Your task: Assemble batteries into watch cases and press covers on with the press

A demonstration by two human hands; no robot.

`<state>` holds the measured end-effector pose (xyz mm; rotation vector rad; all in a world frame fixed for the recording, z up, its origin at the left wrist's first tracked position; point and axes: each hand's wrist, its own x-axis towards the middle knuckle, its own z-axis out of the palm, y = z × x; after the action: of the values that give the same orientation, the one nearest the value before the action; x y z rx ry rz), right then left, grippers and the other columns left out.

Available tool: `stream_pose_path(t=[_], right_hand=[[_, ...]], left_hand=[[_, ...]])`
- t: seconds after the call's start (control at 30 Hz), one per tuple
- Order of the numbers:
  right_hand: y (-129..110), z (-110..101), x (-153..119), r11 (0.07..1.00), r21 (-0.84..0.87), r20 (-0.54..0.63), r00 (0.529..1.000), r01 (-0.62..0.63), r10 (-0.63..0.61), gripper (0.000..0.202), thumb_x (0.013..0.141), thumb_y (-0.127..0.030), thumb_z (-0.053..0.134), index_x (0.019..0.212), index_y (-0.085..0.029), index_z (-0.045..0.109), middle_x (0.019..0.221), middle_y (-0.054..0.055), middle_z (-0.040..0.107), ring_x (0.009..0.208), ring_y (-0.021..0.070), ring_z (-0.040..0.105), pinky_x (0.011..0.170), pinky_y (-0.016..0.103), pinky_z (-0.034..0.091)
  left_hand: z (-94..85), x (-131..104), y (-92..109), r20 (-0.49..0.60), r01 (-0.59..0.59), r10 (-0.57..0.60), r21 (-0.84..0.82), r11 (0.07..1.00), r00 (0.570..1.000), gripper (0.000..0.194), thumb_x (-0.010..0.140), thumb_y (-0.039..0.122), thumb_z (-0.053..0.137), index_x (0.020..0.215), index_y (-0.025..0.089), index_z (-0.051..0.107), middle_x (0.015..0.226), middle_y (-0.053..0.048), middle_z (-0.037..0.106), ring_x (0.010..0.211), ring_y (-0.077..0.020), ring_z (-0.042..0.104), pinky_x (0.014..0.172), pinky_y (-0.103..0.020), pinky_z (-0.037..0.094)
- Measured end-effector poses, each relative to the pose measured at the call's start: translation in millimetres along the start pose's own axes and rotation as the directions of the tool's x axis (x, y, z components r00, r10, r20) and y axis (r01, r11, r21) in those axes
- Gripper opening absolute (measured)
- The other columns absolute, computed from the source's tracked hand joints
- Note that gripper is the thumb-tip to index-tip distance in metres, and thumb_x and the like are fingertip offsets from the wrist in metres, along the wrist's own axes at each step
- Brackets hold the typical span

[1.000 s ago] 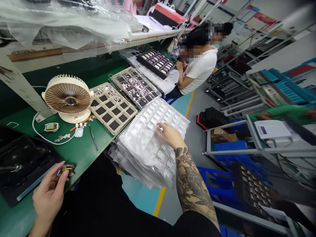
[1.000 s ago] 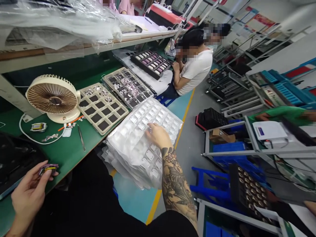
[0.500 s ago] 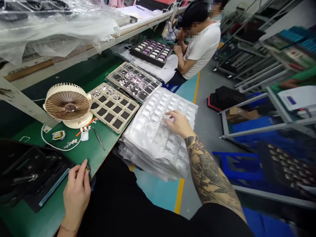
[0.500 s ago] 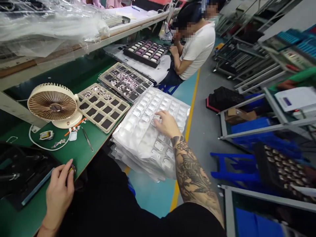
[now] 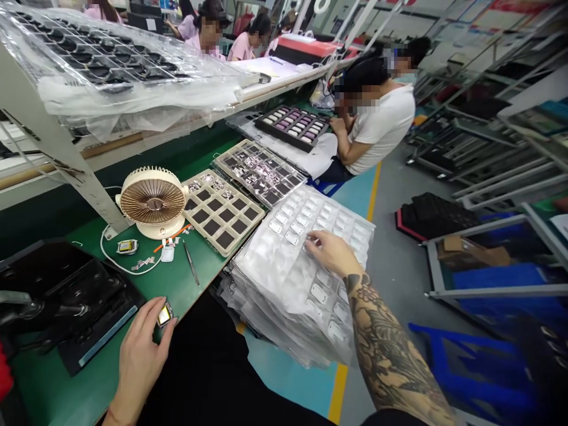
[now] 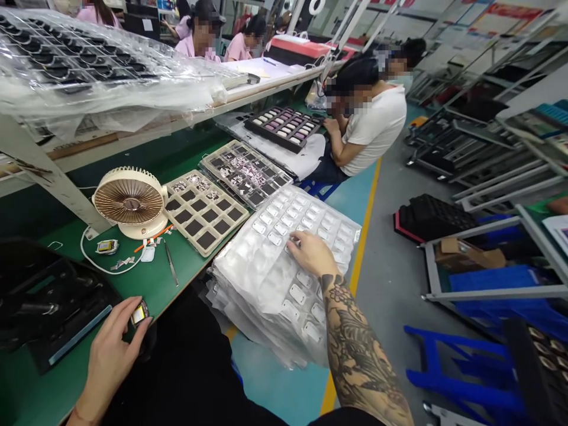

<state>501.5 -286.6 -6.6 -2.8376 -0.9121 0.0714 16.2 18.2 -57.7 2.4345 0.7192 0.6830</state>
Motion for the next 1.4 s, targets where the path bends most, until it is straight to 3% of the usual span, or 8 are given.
stream_pose_path(t=[0.47, 0.8, 0.93, 1.07, 1.2, 1.3, 1.33, 1.4], right_hand=[[-8, 0, -4, 0.999, -0.045, 0.039, 0.999, -0.009, 0.011, 0.036, 0.104, -0.039, 0.057, 0.128, -0.020, 0.075, 0.119, 0.012, 0.075, 0.099, 0.0233, 0.073, 0.091, 0.034, 0.054], [11, 6, -10, 0.994, 0.067, -0.088, 0.993, 0.088, -0.082, 0.029, 0.094, -0.045, 0.058, 0.112, -0.033, 0.077, 0.111, 0.012, 0.077, 0.102, 0.0338, 0.078, 0.095, 0.050, 0.064], [19, 11, -11, 0.985, 0.152, -0.121, 0.991, 0.076, -0.058, 0.029, 0.093, -0.050, 0.058, 0.111, -0.036, 0.076, 0.118, 0.012, 0.077, 0.109, 0.0373, 0.076, 0.101, 0.055, 0.062], [17, -9, -49, 0.956, 0.285, -0.275, 0.950, -0.063, 0.144, 0.034, 0.088, -0.045, 0.064, 0.111, -0.025, 0.077, 0.130, 0.017, 0.072, 0.131, 0.0395, 0.066, 0.123, 0.057, 0.049], [46, -14, -108, 0.737, 0.578, -0.305, 0.745, -0.350, 0.593, 0.039, 0.083, -0.046, 0.070, 0.110, -0.018, 0.076, 0.124, 0.019, 0.072, 0.128, 0.0362, 0.064, 0.122, 0.055, 0.046], [58, 16, -158, 0.571, 0.695, -0.195, 0.650, -0.437, 0.735, 0.049, 0.089, -0.062, 0.065, 0.108, -0.018, 0.074, 0.105, 0.015, 0.075, 0.105, 0.0290, 0.069, 0.098, 0.046, 0.059], [57, 31, -172, 0.512, 0.737, -0.142, 0.640, -0.441, 0.755, 0.053, 0.089, -0.068, 0.062, 0.106, -0.019, 0.073, 0.099, 0.013, 0.075, 0.096, 0.0262, 0.069, 0.088, 0.041, 0.060], [48, 63, -195, 0.402, 0.810, -0.038, 0.646, -0.427, 0.762, 0.062, 0.088, -0.078, 0.060, 0.101, -0.019, 0.072, 0.089, 0.009, 0.074, 0.082, 0.0215, 0.068, 0.073, 0.033, 0.057]], left_hand=[[4.8, -6, -8, -0.005, 0.022, -0.022, 0.000, 1.000, 1.000, 0.041, 0.109, 0.041, 0.066, 0.148, 0.027, 0.068, 0.142, -0.012, 0.075, 0.120, -0.0330, 0.078, 0.091, -0.040, 0.063], [23.2, -6, -11, -0.103, 0.038, -0.041, -0.023, 0.999, 0.994, 0.040, 0.107, 0.040, 0.065, 0.144, 0.030, 0.073, 0.148, -0.012, 0.075, 0.119, -0.0311, 0.082, 0.079, -0.033, 0.072], [14.4, 2, -2, -0.100, 0.026, -0.030, -0.042, 0.999, 0.995, 0.038, 0.109, 0.033, 0.061, 0.145, 0.027, 0.073, 0.148, -0.012, 0.075, 0.128, -0.0311, 0.078, 0.097, -0.039, 0.071], [0.2, -3, 4, -0.139, 0.051, -0.061, -0.071, 0.996, 0.988, 0.041, 0.108, 0.032, 0.065, 0.149, 0.026, 0.068, 0.151, -0.016, 0.068, 0.096, -0.0248, 0.079, 0.093, -0.045, 0.069], [-0.2, -19, 10, -0.273, -0.067, 0.024, -0.151, 0.986, 0.962, 0.053, 0.097, 0.022, 0.081, 0.149, 0.026, 0.069, 0.142, -0.018, 0.069, 0.094, -0.0267, 0.075, 0.091, -0.048, 0.067], [25.3, -20, 34, 0.078, -0.066, 0.121, -0.504, 0.861, 0.990, 0.035, 0.099, 0.026, 0.079, 0.134, 0.026, 0.077, 0.128, -0.015, 0.076, 0.112, -0.0332, 0.076, 0.103, -0.053, 0.064], [41.2, -17, 47, 0.278, 0.062, 0.150, -0.629, 0.775, 0.949, 0.031, 0.101, 0.031, 0.077, 0.132, 0.025, 0.078, 0.125, -0.014, 0.078, 0.111, -0.0327, 0.077, 0.103, -0.052, 0.064], [82.9, -9, 76, 0.614, 0.446, 0.156, -0.703, 0.554, 0.774, 0.042, 0.099, 0.042, 0.080, 0.135, 0.022, 0.076, 0.128, -0.016, 0.080, 0.113, -0.0335, 0.079, 0.102, -0.050, 0.064]])
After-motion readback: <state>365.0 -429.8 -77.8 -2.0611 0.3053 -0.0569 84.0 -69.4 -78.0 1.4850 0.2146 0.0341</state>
